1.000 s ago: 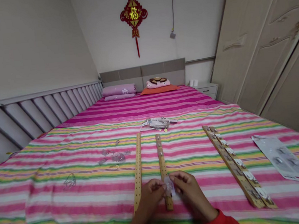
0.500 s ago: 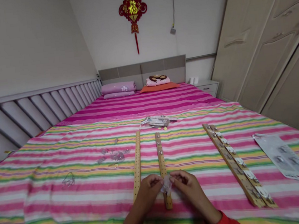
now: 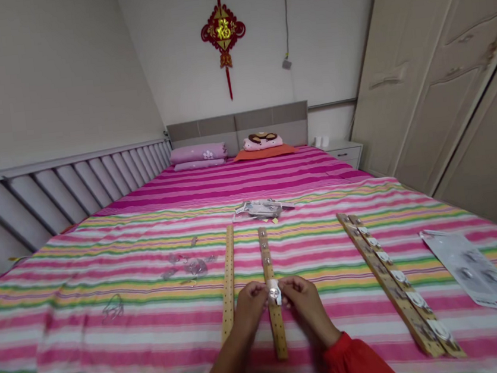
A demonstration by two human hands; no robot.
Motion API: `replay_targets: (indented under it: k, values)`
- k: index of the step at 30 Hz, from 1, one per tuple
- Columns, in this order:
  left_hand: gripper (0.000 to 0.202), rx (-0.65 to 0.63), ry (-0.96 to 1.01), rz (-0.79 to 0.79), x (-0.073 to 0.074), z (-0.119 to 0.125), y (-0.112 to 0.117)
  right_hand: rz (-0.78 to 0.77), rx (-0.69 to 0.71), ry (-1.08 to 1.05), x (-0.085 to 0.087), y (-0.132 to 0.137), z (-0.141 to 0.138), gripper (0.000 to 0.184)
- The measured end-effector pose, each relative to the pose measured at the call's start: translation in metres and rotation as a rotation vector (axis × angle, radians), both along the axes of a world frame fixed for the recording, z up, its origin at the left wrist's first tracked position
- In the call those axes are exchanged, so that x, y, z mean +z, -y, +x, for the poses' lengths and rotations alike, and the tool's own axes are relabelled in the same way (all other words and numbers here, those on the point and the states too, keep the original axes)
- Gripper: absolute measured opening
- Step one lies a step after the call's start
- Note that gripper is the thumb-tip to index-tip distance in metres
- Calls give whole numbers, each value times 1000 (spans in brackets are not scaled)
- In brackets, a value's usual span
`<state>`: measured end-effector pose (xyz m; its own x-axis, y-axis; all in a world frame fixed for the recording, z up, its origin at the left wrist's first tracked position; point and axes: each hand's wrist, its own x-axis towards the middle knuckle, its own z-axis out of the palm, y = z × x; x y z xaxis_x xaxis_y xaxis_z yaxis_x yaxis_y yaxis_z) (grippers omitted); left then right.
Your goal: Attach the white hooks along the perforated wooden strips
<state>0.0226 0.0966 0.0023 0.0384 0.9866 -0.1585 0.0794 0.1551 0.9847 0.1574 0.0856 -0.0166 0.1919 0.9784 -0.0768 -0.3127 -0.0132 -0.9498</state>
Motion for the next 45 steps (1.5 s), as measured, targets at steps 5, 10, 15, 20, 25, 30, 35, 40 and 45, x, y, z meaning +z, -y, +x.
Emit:
replay_targets:
  k: [5, 10, 15, 20, 25, 30, 35, 40, 45]
  values:
    - [10, 14, -54, -68, -6, 5, -23, 7, -44, 50, -4, -25, -2, 24]
    - [12, 29, -153, -64, -10, 9, -40, 0, -71, 66, -13, -44, -4, 21]
    - [11, 53, -200, -62, -17, 8, -51, 3, -98, 80, -19, -52, -5, 19]
    - [13, 39, -225, -43, -22, 6, -57, -2, -110, 94, -22, -55, -6, 18]
    - [15, 40, -247, -31, -23, 7, -60, -9, -124, 107, -25, -59, -6, 17]
    - [16, 36, -258, -12, -23, 7, -62, -14, -142, 118, -29, -61, -6, 16]
    - [14, 42, -235, -2, -27, 8, -63, -21, -153, 129, -32, -62, -7, 17]
    - [11, 61, -226, 1, -33, 7, -63, -29, -154, 147, -34, -62, -7, 18]
    - [12, 109, -229, -18, -35, 8, -62, -46, -158, 185, -39, -65, -7, 19]
